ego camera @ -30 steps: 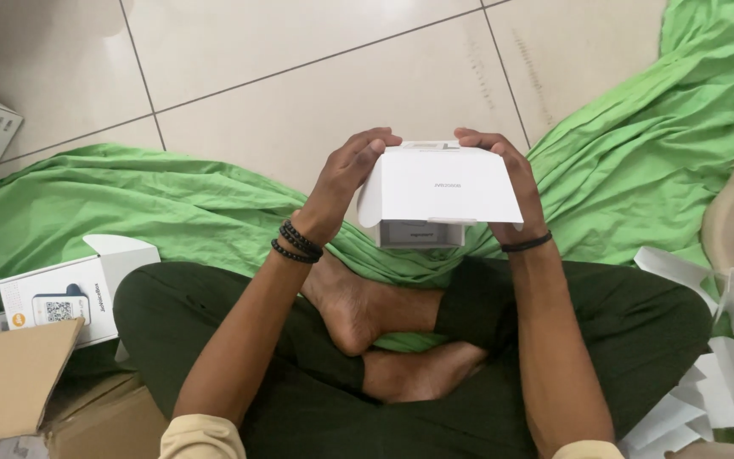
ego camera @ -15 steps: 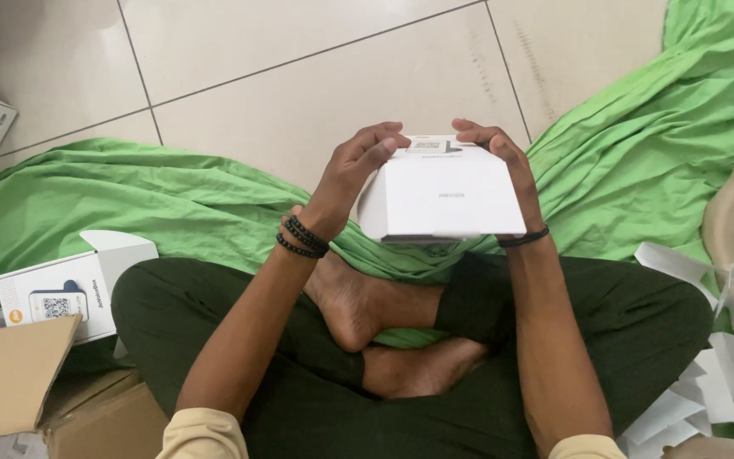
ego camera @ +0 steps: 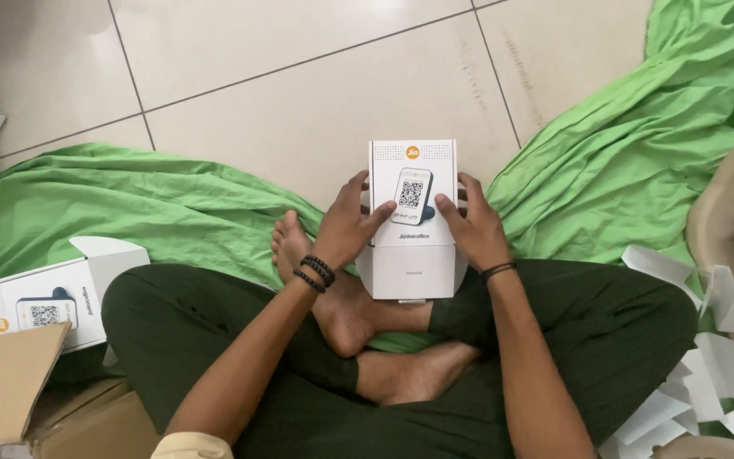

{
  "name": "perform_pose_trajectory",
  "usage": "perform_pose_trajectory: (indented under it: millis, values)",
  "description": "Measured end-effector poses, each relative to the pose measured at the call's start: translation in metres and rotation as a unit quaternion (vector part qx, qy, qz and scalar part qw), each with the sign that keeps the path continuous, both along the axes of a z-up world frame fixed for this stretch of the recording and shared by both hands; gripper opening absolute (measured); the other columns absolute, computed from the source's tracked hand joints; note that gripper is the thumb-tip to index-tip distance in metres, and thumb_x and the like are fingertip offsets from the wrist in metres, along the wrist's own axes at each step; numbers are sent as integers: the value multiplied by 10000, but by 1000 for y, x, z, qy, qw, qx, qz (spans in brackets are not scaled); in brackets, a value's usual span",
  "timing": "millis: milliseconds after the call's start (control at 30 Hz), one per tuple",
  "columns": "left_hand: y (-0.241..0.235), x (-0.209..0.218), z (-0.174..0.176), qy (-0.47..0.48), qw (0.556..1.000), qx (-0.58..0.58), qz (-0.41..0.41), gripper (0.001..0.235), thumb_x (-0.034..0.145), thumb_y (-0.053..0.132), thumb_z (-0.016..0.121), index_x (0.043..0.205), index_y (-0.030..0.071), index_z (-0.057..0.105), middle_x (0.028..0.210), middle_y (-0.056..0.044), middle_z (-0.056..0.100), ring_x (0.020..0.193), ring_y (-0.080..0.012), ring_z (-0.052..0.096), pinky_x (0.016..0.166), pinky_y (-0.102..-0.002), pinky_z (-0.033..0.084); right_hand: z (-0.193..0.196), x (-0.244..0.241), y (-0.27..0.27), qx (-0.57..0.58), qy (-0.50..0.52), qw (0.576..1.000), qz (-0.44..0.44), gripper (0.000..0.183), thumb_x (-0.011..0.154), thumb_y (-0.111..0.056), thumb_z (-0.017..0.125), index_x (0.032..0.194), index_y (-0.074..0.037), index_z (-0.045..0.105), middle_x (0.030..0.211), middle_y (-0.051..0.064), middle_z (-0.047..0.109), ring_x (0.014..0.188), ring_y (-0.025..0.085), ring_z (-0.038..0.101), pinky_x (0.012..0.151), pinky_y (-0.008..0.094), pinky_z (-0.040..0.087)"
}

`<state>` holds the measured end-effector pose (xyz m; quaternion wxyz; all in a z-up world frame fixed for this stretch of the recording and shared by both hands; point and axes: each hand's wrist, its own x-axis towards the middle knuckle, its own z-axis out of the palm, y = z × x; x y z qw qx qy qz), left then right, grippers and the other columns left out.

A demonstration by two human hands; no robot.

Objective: The person places warranty cards and cardboard inserts into small white product boxes.

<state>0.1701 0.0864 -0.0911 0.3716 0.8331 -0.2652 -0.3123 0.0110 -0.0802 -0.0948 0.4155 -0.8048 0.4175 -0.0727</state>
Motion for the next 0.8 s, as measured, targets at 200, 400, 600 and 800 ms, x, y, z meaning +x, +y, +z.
perform_pose_trajectory:
  millis: [200, 400, 600, 800]
  values:
    - [16, 15, 28, 117, 990, -77, 11, 727, 945, 469, 606, 1483, 25, 402, 1409, -172, 538, 1141, -251, 640, 770, -372, 659, 62, -15, -1, 223, -128, 966, -22, 713, 950, -520, 536, 1496, -74, 430, 1436, 187, 578, 1270, 309, 611, 1011, 429, 510]
    - [13, 14, 84, 120, 955, -269, 32, 578, 1052, 458, 468, 1440, 35, 538, 1332, -159, 669, 1205, -228, 671, 923, -353, 606, 81, -17, 6, 273, -378, 884, 35, 804, 1051, -598, 521, 1541, 23, 376, 1564, 189, 458, 1483, 304, 443, 1252, 453, 347]
    - [9, 9, 70, -67, 960, -272, 2, 560, 1096, 479, 466, 1367, 16, 624, 1420, -161, 622, 1286, -284, 621, 1014, -376, 529, 64, -13, 8, 218, -344, 913, 14, 793, 1034, -617, 519, 1497, 22, 435, 1515, 154, 516, 1445, 252, 469, 1198, 440, 379]
    - [6, 21, 65, -130, 960, -249, 4, 489, 1123, 445, 446, 1228, 45, 706, 1356, -137, 651, 1225, -296, 648, 1015, -386, 518, 48, -5, -4, 204, -345, 916, -32, 655, 1031, -586, 537, 1354, -17, 520, 1352, 108, 599, 1274, 202, 569, 1096, 416, 469]
